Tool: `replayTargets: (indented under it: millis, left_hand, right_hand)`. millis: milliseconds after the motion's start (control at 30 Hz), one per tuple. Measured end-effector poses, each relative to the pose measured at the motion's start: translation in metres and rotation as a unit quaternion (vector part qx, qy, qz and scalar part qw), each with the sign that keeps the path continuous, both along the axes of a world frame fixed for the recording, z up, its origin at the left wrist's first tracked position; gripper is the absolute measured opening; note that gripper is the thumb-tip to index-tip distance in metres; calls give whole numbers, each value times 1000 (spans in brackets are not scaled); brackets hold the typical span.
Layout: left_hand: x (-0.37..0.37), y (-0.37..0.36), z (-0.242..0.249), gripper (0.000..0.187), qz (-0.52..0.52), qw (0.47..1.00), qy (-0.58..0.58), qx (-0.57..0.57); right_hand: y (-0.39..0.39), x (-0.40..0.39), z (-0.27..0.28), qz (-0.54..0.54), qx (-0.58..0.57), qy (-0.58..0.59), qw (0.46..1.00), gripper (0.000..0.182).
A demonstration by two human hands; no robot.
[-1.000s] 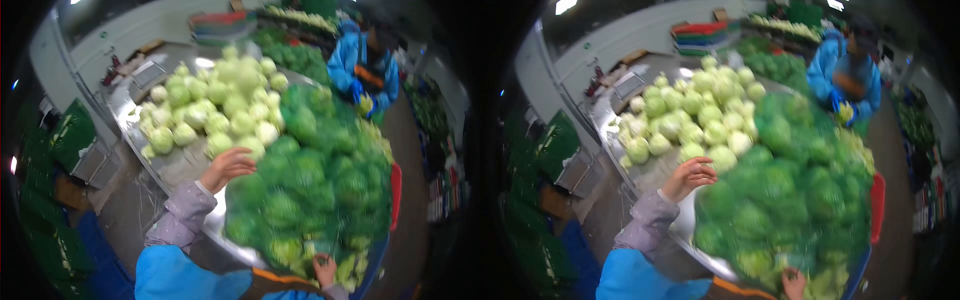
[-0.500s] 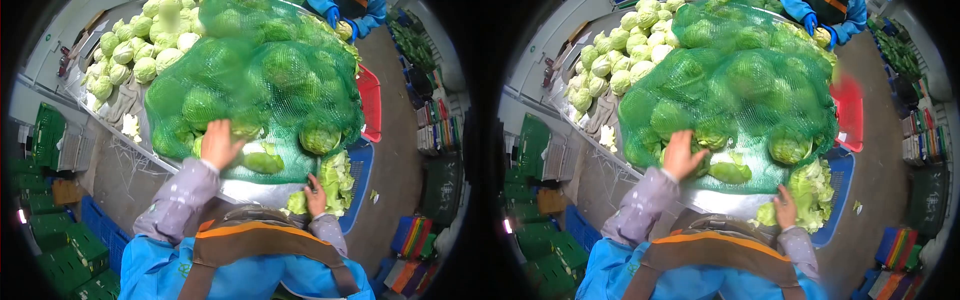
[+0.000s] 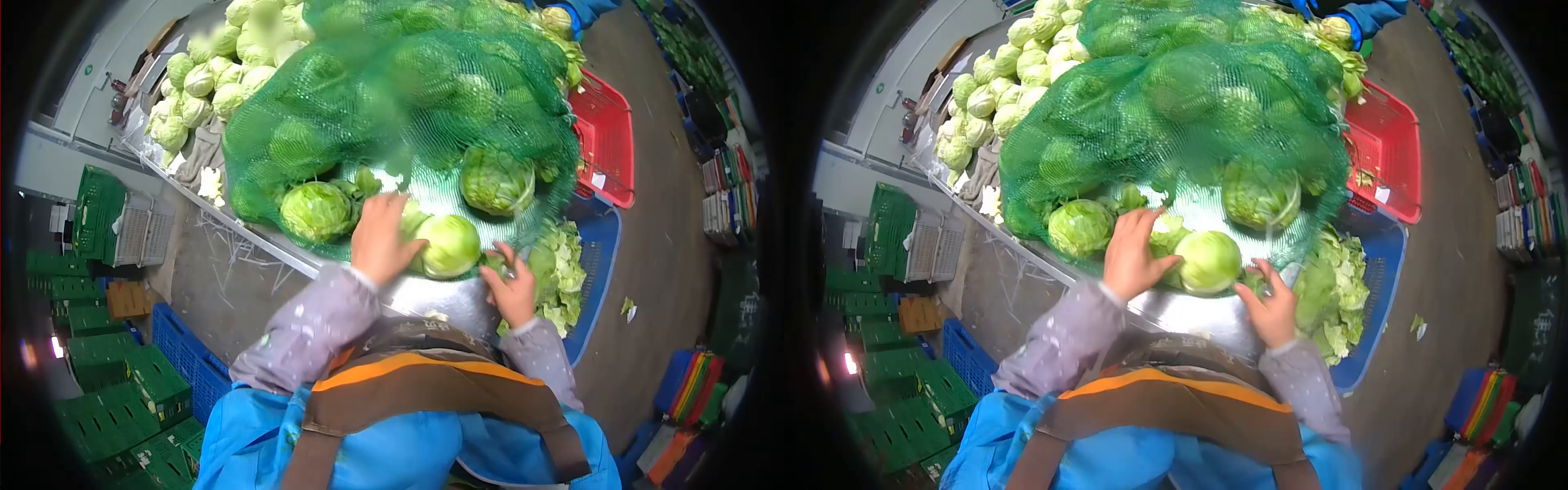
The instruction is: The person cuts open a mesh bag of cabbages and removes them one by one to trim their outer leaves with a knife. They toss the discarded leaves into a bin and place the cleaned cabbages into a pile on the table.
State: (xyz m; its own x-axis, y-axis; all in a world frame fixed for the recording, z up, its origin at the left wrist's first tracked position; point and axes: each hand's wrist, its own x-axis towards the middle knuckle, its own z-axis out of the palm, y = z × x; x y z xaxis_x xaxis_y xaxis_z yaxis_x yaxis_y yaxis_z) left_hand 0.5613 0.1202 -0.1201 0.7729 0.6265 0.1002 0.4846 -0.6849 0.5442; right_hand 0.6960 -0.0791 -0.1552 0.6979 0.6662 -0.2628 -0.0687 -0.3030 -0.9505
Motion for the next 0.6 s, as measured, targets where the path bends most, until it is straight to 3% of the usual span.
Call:
replayTargets:
  millis: [33,67,100,167,300,433,500,533,567,600]
  left_hand:
    - [5,1,-13,84,3,1000,-8,7]
    - [7,-5,-22,103,-54,991,65,-103]
    - [9,-11,-38,106,-124,969,87,-196]
    - [10,-26,-55,106,-185,943,-2,-277]
    - [19,-43,-48,108,-237,951,-55,-193]
    - [6,-53,25,90,-184,955,98,-212]
    - [-3,-56,39,85,-85,975,119,-166]
    - [-1,-57,28,86,-61,982,129,-127]
    - [1,-57,14,86,-63,982,128,-124]
    - [4,-56,2,86,-39,965,177,-189]
  right_hand:
    - [7,2,0,29,-54,-21,998,58]
    - [11,5,-10,40,-14,-113,993,71]
    - [15,6,-20,62,82,-230,968,71]
    - [-1,10,-7,95,-6,83,992,68]
    - [-12,10,-29,5,54,217,975,60]
    - [-7,-8,-22,-61,60,324,942,48]
    - [8,-20,-27,-91,89,198,972,38]
    - [7,-17,-19,-69,-15,149,986,27]
    - [5,-17,-23,-71,-11,148,986,27]
    - [2,-17,-30,-19,9,-39,999,26]
